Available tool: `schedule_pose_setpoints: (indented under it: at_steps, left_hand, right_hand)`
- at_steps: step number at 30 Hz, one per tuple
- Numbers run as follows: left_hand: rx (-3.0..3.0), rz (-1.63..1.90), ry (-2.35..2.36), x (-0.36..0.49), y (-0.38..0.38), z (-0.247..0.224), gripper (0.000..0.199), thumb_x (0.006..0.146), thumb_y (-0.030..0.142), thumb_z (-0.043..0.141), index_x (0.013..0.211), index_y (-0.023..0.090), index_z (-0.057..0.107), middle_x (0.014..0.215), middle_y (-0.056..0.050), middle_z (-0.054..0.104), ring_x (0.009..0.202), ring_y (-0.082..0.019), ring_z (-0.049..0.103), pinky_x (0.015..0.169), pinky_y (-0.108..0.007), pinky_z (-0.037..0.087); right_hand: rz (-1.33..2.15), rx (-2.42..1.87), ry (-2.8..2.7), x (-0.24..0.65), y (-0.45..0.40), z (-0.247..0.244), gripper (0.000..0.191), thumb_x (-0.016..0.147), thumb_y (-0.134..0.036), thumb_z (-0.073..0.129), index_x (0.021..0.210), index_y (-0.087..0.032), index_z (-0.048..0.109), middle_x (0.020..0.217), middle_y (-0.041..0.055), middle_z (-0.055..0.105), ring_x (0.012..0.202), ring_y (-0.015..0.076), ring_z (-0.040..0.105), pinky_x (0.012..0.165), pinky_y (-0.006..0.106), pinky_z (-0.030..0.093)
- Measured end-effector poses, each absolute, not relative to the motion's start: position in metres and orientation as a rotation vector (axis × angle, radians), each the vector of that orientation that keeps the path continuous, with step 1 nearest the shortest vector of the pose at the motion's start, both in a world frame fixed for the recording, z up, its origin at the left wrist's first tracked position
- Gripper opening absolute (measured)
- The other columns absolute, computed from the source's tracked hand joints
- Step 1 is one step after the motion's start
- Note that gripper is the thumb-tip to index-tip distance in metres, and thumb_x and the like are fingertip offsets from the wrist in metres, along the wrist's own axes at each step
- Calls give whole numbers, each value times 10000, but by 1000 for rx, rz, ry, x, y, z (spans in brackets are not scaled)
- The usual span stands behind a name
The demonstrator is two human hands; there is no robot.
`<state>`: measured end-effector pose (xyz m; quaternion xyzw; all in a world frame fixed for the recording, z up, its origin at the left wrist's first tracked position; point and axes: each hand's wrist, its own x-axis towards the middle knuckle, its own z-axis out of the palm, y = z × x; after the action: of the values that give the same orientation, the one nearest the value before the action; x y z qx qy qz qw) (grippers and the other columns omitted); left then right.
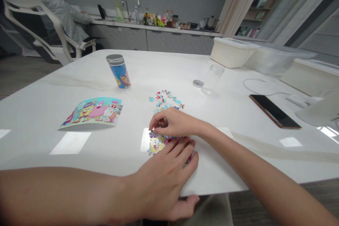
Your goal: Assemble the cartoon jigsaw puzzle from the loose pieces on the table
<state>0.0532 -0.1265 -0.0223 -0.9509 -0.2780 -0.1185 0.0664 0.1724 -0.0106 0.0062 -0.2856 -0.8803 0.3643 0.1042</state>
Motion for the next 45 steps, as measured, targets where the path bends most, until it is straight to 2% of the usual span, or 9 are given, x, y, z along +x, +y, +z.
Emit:
schedule_pose_setpoints:
  at_steps: [17, 26, 32, 36, 45]
  left_hand:
    - [-2909, -324, -863, 53, -127, -23, 682, 922, 571, 338, 1327, 37, 462, 1421, -250, 462, 1296, -380, 437, 1047, -489, 350]
    - [-2901, -340, -853, 52, -126, -22, 680, 913, 571, 355, 1312, 34, 471, 1398, -251, 483, 1272, -382, 460, 1035, -477, 366]
    - [-2900, -350, -842, 53, -126, -22, 684, 915, 574, 355, 1311, 29, 472, 1395, -249, 490, 1283, -376, 460, 1063, -456, 339]
    - [-2904, -349, -846, 53, -126, -22, 686, 906, 577, 378, 1309, 30, 475, 1407, -248, 482, 1284, -373, 465, 1079, -440, 323]
    - [-2899, -362, -845, 53, -126, -21, 682, 907, 577, 380, 1296, 25, 479, 1398, -255, 487, 1276, -370, 473, 1069, -425, 336]
  right_hand:
    - [915, -766, -2654, 171, -14, 9, 140, 794, -126, 633, 855, -193, 739, 815, 12, 703, 706, 120, 588, 693, 256, 465]
    - [856, -766, -2693, 170, -12, 7, 115, 803, -149, 669, 864, -198, 753, 817, 17, 624, 723, 121, 584, 716, 262, 466]
    - [879, -747, -2646, 175, -11, 12, 176, 847, -148, 579, 952, -193, 713, 858, 30, 650, 758, 137, 576, 707, 270, 450]
    - [833, -780, -2580, 178, -9, 14, 228, 860, -115, 497, 928, -196, 698, 886, 29, 655, 776, 139, 566, 697, 270, 427]
    - [826, -799, -2636, 176, -9, 10, 225, 828, -98, 513, 913, -187, 701, 865, 30, 633, 758, 141, 557, 740, 292, 434]
